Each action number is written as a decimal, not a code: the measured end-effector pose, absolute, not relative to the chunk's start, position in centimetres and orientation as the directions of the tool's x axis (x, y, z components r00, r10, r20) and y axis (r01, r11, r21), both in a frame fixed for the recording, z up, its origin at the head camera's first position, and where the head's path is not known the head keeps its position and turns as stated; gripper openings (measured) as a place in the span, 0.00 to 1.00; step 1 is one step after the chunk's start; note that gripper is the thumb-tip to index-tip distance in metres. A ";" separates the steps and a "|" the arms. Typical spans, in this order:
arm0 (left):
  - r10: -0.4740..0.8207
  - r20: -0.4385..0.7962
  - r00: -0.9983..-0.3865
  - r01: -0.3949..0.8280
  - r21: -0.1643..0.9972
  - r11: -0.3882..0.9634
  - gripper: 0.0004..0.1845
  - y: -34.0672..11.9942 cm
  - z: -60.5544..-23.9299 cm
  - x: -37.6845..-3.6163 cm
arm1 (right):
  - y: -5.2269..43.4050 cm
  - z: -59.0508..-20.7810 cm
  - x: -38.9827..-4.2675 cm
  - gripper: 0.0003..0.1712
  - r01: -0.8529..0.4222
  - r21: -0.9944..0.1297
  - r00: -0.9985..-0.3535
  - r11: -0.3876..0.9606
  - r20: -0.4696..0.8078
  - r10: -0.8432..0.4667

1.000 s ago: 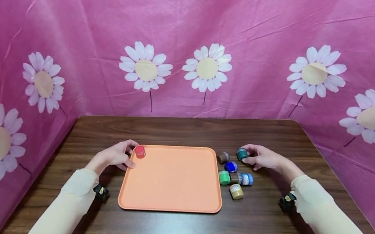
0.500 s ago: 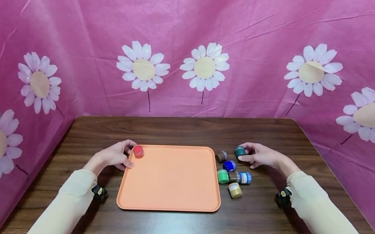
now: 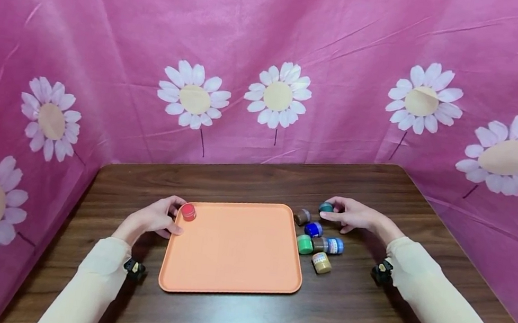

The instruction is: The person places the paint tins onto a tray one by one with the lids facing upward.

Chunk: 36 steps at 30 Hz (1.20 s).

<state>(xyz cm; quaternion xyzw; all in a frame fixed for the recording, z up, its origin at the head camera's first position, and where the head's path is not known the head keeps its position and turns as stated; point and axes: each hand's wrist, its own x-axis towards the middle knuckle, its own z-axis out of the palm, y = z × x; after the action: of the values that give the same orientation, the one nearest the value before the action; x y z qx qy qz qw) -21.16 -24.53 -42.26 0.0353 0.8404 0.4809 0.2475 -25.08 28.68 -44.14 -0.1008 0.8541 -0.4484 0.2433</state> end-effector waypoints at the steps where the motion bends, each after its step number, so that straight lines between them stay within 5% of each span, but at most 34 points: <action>1: 0.298 -0.379 -0.876 -0.176 0.827 0.534 0.41 -24.6 -42.3 -21.1 | 28.6 -44.1 -25.1 0.32 0.044 -0.815 -0.863 0.578 -0.323 -0.389; 36: 0.328 -0.376 -0.867 -0.166 0.838 0.520 0.41 -24.6 -42.2 -21.4 | 29.4 -44.1 -25.3 0.36 0.100 -0.849 -0.852 0.519 -0.343 -0.397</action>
<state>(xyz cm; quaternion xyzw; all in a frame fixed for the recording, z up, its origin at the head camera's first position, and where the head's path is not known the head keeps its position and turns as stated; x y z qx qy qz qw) -21.41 -24.61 -42.24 0.0484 0.8342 0.4873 0.2536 -25.32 29.37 -44.10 -0.0891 0.8325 -0.4825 0.2573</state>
